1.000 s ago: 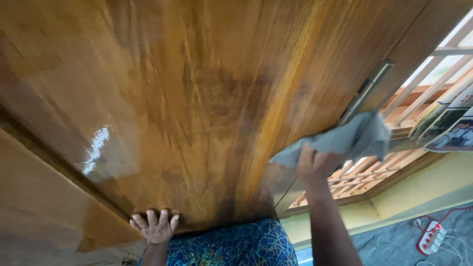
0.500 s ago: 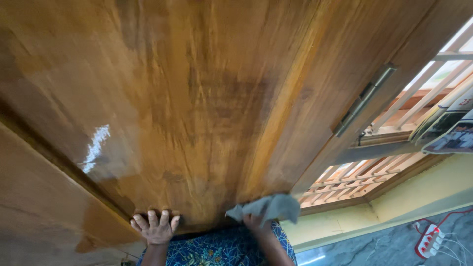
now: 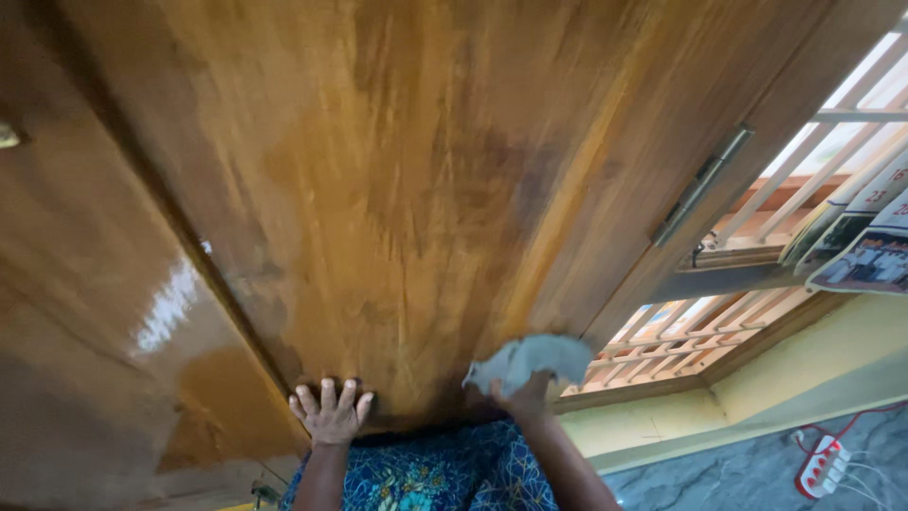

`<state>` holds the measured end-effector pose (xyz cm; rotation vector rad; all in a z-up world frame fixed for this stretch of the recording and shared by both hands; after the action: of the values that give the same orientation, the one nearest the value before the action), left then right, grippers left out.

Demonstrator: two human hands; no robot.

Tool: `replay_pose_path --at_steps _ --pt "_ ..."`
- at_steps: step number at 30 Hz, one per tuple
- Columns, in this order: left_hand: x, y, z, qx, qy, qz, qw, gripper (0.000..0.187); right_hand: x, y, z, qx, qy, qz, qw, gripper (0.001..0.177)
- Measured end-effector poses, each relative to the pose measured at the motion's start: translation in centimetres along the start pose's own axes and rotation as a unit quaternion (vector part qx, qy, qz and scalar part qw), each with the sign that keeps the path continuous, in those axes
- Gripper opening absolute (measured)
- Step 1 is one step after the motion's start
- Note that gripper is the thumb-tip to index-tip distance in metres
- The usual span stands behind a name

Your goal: The person wipes the wooden surface of a wardrobe with a cloth, moving it across different panels while holding the frame with the other hand.

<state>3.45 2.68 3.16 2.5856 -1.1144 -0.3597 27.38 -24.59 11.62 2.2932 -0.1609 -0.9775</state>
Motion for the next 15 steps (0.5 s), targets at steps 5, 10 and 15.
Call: replay_pose_path --at_steps 5,10,15 --pt "-0.2 -1.3 1.5 -0.016 0.003 0.005 1.000 0.056 -8.2 9.3 -7.4 0.068 0.148 0.105 0.981 0.067" --pt "-0.2 -0.6 1.1 0.023 -0.004 0.012 1.000 0.056 -16.0 18.2 -14.3 0.138 0.223 0.182 0.948 0.065" --pt "-0.3 -0.7 1.4 0.020 -0.008 0.008 1.000 0.057 -23.2 26.6 -20.8 0.191 0.243 0.239 0.921 0.063"
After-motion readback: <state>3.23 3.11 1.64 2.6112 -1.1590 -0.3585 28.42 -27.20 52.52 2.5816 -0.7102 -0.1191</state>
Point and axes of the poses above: each hand's wrist, its own z-axis away from the middle knuckle, its own y-axis out of the back of the hand, x = y × z, the point moved 7 cm from there along -z, towards the middle knuckle, and after that the axes turned 15 degrees about -z, right-handed, at the moved point
